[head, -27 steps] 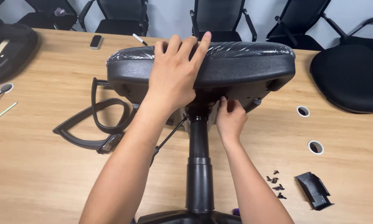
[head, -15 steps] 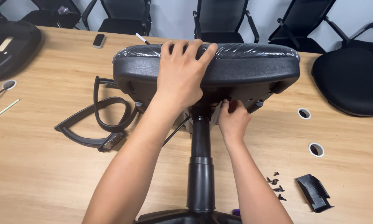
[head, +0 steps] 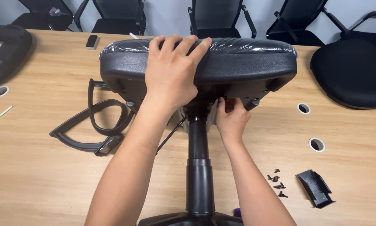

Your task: The person assembles an office chair on a wooden table, holding the upside-down seat while aligning the mechanism over the gas cylinder and threading screws by hand. They then use a screwdriver to tighten the screws and pick up an armrest to attach it to the seat base.

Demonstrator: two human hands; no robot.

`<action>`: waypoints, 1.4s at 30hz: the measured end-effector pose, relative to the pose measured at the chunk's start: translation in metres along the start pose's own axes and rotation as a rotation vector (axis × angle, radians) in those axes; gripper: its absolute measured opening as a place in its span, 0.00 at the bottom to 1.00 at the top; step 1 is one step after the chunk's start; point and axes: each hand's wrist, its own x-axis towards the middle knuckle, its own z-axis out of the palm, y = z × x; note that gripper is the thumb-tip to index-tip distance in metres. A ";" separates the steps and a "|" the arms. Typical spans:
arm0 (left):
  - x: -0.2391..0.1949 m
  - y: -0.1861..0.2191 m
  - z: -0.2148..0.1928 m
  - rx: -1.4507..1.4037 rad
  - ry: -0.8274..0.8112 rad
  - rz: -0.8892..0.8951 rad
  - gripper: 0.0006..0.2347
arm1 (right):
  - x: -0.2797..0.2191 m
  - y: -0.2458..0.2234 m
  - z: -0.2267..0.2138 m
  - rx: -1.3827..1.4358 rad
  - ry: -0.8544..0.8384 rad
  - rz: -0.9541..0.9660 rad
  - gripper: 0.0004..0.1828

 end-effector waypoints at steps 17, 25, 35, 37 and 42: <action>-0.003 -0.003 0.001 -0.011 0.001 -0.025 0.34 | 0.001 0.009 0.009 0.359 -0.173 0.496 0.21; -0.002 0.001 0.000 0.021 -0.010 -0.020 0.34 | -0.001 0.012 0.015 0.335 -0.127 0.425 0.17; -0.005 -0.001 -0.005 -0.013 0.010 -0.011 0.34 | -0.005 0.023 0.024 0.494 -0.082 0.372 0.16; -0.005 0.000 -0.005 -0.030 0.018 -0.007 0.33 | -0.002 0.015 0.017 0.808 -0.180 0.701 0.17; -0.003 0.000 -0.010 -0.033 -0.005 -0.013 0.34 | -0.004 0.026 0.019 0.151 0.033 0.084 0.14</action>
